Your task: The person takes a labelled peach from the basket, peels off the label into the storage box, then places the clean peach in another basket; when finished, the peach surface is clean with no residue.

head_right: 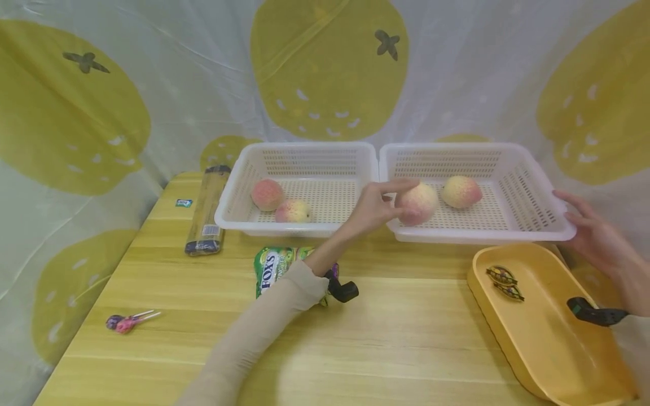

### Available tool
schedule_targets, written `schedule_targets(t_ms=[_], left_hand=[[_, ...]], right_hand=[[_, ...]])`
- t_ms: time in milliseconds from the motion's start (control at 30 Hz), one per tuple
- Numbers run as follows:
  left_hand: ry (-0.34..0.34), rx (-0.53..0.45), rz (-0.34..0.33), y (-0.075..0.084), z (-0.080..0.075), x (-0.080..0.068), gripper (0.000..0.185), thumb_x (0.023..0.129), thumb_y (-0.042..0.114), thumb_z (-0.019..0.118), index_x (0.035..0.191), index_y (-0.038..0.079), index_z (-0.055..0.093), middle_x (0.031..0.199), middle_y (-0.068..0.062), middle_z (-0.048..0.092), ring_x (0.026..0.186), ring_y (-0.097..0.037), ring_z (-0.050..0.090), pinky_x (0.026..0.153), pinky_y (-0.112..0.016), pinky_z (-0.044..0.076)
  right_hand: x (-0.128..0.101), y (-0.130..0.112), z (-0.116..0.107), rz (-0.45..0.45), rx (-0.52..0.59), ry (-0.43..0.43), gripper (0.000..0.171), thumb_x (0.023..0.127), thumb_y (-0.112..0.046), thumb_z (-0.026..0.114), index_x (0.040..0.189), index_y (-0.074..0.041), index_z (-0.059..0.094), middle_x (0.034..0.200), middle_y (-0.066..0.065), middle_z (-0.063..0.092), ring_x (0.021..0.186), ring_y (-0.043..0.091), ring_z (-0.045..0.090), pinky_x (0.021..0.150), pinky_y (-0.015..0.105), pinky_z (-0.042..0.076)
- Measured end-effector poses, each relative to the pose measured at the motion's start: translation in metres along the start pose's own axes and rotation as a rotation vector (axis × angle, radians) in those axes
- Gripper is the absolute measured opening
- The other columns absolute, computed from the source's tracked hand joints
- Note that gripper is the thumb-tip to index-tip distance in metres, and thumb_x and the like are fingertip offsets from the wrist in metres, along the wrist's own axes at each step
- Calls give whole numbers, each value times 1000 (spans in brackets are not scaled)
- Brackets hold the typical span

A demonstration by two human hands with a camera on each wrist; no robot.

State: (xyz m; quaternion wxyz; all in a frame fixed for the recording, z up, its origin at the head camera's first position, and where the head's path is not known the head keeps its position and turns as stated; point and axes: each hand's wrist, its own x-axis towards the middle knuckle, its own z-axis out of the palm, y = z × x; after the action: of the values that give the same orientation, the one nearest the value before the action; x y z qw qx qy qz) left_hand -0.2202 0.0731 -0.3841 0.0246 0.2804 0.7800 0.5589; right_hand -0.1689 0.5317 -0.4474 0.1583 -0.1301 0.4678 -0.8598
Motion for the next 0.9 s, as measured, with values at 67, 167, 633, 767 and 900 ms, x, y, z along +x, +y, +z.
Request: schedule_targets(t_ms=[67, 167, 633, 767, 900], left_hand=[[-7, 30, -26, -5, 1, -1, 50, 83, 1, 85, 130, 9, 73, 138, -6, 70, 130, -13, 62, 85, -15, 49], [3, 36, -40, -11, 0, -1, 41, 85, 4, 84, 125, 7, 75, 134, -8, 72, 123, -17, 65, 82, -15, 47], [-148, -46, -127, -9, -47, -25, 66, 84, 26, 88, 145, 18, 62, 152, 5, 59, 140, -10, 54, 111, -22, 47], [-202, 69, -98, -6, -88, -42, 86, 82, 28, 90, 156, 19, 48, 164, 2, 44, 149, -17, 45, 121, -35, 40], [-184, 177, -102, -6, -143, -66, 100, 80, 29, 91, 162, 24, 35, 169, 4, 34, 154, -24, 36, 125, -47, 35]], right_hand=[[1, 1, 1, -6, -13, 0, 57, 111, -1, 17, 155, -21, 47, 137, -2, 65, 115, 18, 68, 83, 37, 62], [3, 2, 2, -10, -6, -8, 57, 111, 0, 16, 155, -21, 46, 137, 0, 65, 116, 18, 68, 84, 37, 62], [0, 3, -2, -3, 23, -10, 57, 110, 0, 16, 151, -20, 50, 134, 0, 66, 114, 18, 69, 82, 39, 63], [-1, 1, -3, 6, -84, 54, 55, 111, -2, 19, 151, -25, 50, 130, -6, 66, 109, 13, 69, 78, 34, 62], [-1, 1, -5, 0, -114, 76, 54, 111, -2, 20, 150, -25, 51, 128, -7, 67, 108, 11, 69, 76, 32, 62]])
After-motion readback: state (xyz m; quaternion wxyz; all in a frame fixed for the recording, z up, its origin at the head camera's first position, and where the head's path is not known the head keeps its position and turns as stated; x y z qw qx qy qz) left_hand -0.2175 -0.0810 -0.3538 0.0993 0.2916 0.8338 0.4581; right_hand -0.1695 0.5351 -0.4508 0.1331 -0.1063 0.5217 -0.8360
